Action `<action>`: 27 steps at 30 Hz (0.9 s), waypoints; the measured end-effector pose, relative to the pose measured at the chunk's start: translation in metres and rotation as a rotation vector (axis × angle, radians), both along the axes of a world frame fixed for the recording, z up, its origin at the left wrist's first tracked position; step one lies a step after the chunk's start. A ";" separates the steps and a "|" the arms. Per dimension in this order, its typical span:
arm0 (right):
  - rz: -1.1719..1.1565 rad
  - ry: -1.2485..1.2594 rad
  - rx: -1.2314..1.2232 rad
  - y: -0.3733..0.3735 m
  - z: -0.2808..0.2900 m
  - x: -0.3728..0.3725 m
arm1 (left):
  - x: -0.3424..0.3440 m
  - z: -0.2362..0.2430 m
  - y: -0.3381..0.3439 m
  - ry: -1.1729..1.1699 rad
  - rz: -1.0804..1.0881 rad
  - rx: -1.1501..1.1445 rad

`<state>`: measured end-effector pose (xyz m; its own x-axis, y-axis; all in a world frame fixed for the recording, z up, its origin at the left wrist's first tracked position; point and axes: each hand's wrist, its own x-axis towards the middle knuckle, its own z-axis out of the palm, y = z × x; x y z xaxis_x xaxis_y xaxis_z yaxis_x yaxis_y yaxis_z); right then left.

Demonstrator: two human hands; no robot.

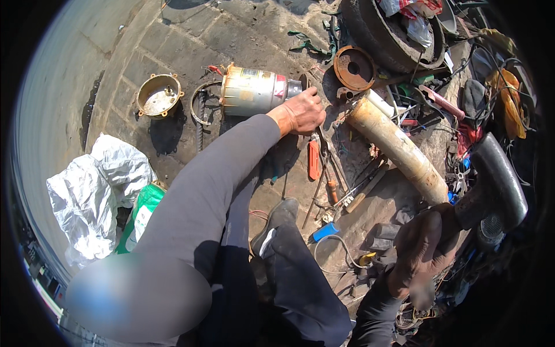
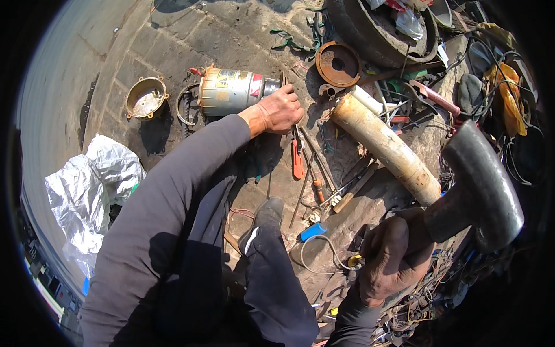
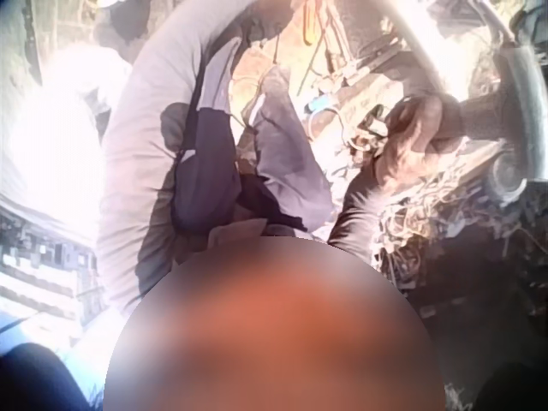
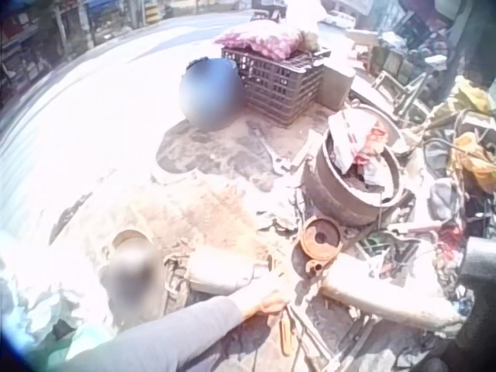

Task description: The person uses a wrench and hammer to loosen and remove a circular metal component from a cylindrical motor assembly. They repeatedly strike the tool with the hammer to dislodge the part, then inspect the exposed interior.

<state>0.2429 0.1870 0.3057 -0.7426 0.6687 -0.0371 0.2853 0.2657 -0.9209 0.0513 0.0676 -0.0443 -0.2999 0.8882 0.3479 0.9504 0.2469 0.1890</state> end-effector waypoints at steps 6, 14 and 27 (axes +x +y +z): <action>0.131 0.441 -0.096 -0.002 -0.023 0.008 | -0.004 -0.010 0.002 -0.008 -0.006 -0.047; 0.414 -0.818 -0.101 -0.016 -0.220 0.155 | 0.014 0.036 -0.014 -0.075 -0.091 -0.108; 0.097 -0.863 -0.690 0.015 -0.301 0.202 | -0.009 0.010 -0.004 -0.054 -0.104 -0.102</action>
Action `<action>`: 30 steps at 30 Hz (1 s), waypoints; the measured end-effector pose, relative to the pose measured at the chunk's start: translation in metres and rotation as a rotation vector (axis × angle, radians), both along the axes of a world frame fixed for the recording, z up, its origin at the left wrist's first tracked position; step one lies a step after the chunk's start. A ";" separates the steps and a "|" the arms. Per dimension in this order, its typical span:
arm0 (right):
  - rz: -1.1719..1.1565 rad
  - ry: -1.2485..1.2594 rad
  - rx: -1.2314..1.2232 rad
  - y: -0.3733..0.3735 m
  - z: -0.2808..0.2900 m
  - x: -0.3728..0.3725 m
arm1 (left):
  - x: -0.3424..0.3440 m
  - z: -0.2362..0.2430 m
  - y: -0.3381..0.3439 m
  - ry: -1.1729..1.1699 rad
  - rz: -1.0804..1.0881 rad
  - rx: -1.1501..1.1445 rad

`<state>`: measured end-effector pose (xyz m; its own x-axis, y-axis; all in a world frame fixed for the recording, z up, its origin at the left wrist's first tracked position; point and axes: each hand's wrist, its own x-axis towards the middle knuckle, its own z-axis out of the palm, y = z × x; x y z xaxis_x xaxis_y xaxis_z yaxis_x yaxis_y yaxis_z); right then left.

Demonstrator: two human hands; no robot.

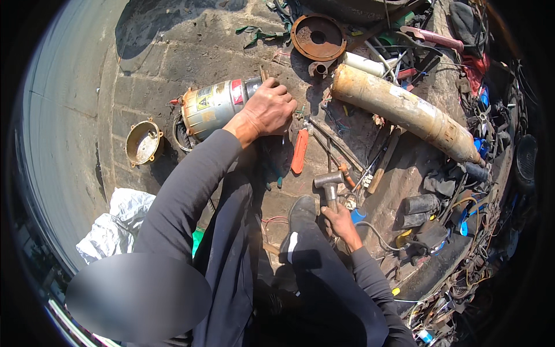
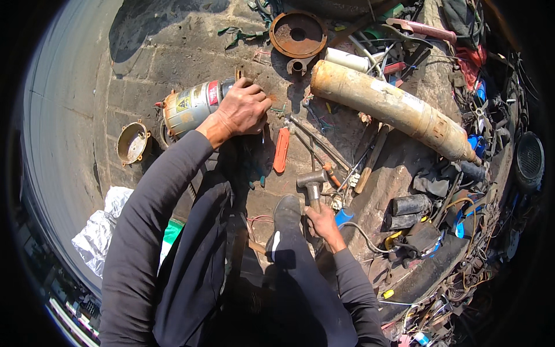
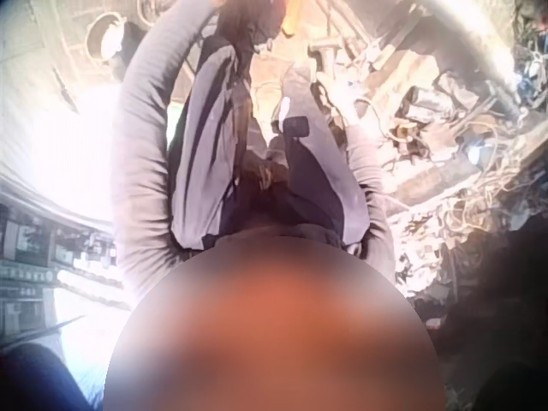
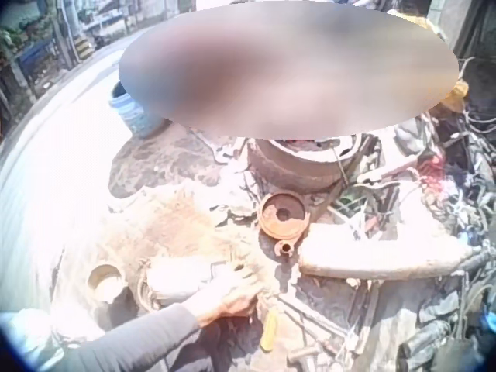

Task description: The person uses a wrench and hammer to loosen and remove a circular metal component from a cylindrical motor assembly. They repeatedly strike the tool with the hammer to dislodge the part, then inspect the exposed interior.

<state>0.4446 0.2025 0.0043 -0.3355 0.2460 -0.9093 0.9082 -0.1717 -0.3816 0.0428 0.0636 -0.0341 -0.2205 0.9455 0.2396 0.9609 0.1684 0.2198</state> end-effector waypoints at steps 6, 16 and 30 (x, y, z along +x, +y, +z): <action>0.600 0.175 0.886 -0.008 0.011 -0.027 | 0.003 0.024 0.003 -0.042 -0.028 0.020; 0.449 0.762 0.783 -0.045 -0.059 -0.214 | 0.001 0.061 -0.022 -0.333 0.451 0.300; 0.248 0.661 0.518 -0.021 -0.049 -0.212 | -0.033 0.051 -0.017 -0.601 0.708 -0.353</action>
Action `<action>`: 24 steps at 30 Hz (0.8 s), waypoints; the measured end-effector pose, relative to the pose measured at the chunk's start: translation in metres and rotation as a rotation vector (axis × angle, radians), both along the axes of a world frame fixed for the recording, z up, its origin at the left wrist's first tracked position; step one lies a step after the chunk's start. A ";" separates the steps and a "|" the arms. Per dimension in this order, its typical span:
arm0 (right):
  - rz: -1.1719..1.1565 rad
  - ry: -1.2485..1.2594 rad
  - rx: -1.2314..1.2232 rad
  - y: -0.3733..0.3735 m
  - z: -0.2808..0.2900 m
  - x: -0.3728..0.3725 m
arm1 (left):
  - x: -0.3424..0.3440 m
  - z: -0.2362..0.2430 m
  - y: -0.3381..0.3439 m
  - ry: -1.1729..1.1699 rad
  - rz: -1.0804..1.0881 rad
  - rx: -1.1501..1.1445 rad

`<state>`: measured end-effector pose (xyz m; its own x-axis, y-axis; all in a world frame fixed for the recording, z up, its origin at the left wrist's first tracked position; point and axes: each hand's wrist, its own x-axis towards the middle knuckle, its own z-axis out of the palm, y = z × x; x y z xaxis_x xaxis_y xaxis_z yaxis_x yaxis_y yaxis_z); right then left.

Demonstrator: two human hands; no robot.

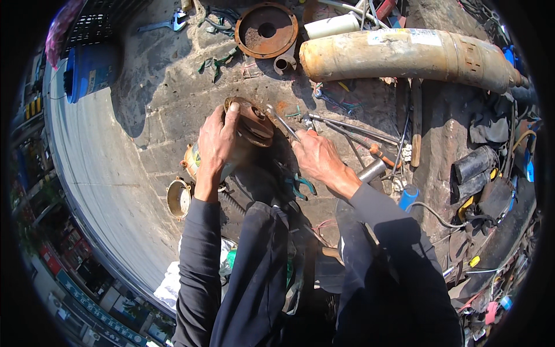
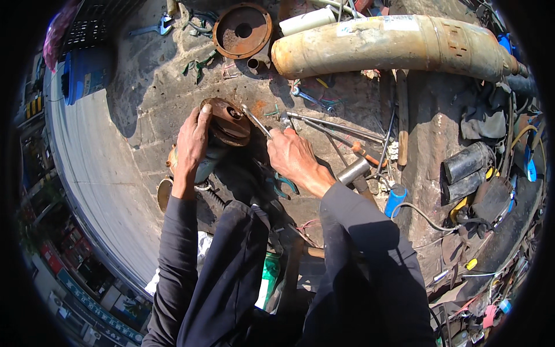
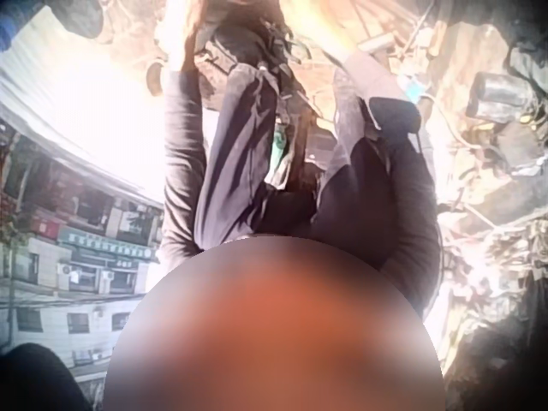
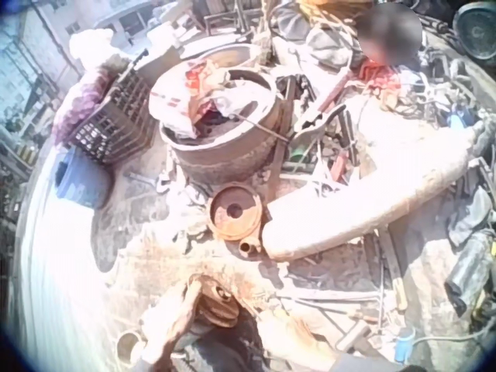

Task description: The person uses a wrench and hammer to loosen and remove a circular metal component from a cylindrical motor assembly. They repeatedly strike the tool with the hammer to dislodge the part, then inspect the exposed interior.

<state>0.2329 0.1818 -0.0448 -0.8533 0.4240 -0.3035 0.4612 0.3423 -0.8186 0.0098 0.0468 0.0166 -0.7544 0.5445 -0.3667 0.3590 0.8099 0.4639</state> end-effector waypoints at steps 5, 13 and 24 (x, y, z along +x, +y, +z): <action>0.102 -0.056 -0.007 0.019 0.034 -0.011 | 0.000 -0.017 -0.009 0.100 -0.021 0.018; 0.154 -0.044 0.039 0.036 0.058 -0.021 | 0.000 -0.028 -0.016 0.243 -0.166 -0.061; 0.148 -0.062 -0.005 0.032 0.055 -0.020 | 0.001 -0.029 -0.016 0.329 -0.174 0.052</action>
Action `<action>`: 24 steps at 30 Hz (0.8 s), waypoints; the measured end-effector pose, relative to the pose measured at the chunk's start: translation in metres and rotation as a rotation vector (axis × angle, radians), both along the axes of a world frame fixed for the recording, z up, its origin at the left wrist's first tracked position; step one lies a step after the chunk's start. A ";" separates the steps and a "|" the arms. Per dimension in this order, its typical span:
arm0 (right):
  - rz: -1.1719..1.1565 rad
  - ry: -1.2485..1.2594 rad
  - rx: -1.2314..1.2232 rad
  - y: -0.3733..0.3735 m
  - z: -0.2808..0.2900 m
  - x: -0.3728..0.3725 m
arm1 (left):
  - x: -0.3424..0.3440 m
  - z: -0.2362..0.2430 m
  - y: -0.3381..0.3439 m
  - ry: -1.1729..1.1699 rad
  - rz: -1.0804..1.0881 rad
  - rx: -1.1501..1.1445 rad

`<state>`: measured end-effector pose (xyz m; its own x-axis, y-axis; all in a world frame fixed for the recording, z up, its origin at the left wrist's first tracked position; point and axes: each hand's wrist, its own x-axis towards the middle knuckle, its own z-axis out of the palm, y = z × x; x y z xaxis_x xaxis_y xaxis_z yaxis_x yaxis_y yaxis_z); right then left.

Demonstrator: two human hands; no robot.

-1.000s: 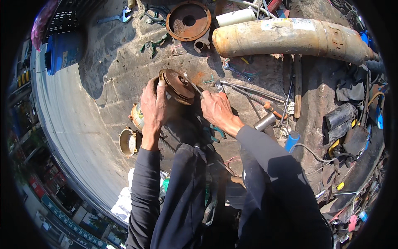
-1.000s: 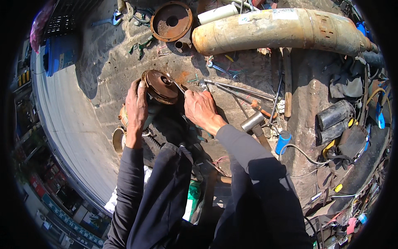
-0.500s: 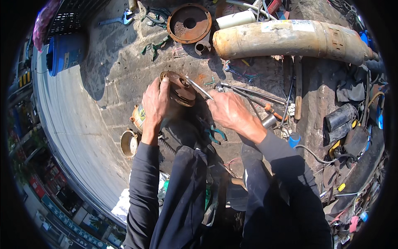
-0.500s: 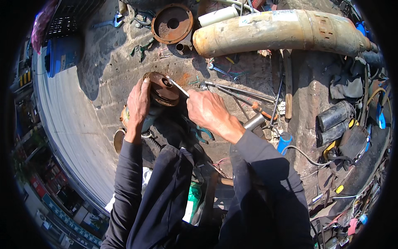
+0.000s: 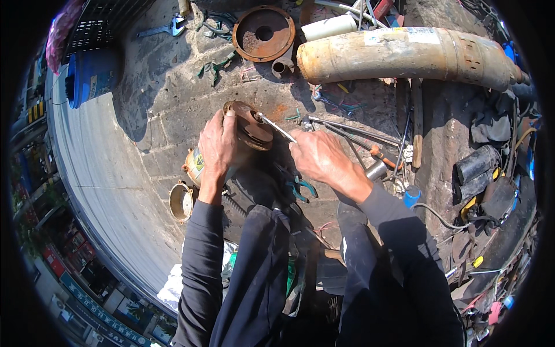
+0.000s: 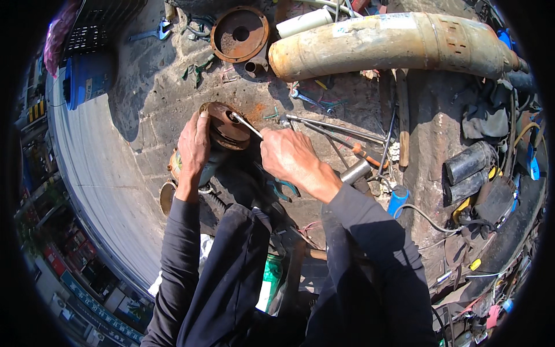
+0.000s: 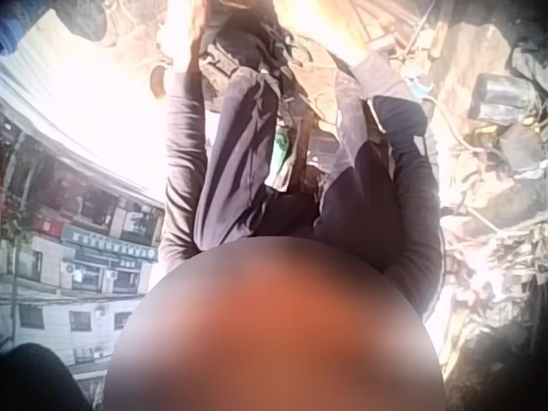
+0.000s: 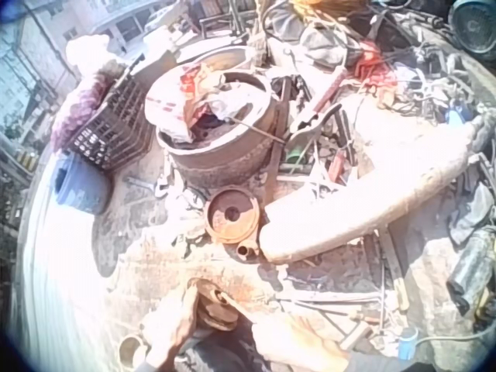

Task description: The person uses a wrench and hammer to loosen and remove a circular metal component from a cylindrical motor assembly. They repeatedly strike the tool with the hammer to dislodge the part, then inspect the exposed interior.

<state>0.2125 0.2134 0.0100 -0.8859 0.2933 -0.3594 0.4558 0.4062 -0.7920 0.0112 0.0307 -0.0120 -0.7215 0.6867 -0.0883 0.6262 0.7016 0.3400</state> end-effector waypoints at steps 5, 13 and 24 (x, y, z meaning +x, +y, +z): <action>-0.081 0.012 -0.047 -0.006 -0.010 0.008 | -0.007 0.020 0.019 -0.316 0.123 -0.144; -0.305 -0.051 -0.208 -0.036 -0.043 0.019 | 0.009 0.039 0.028 -0.409 0.188 -0.174; -0.336 0.048 -0.825 -0.078 -0.010 -0.024 | -0.004 0.098 -0.086 -0.875 0.354 0.365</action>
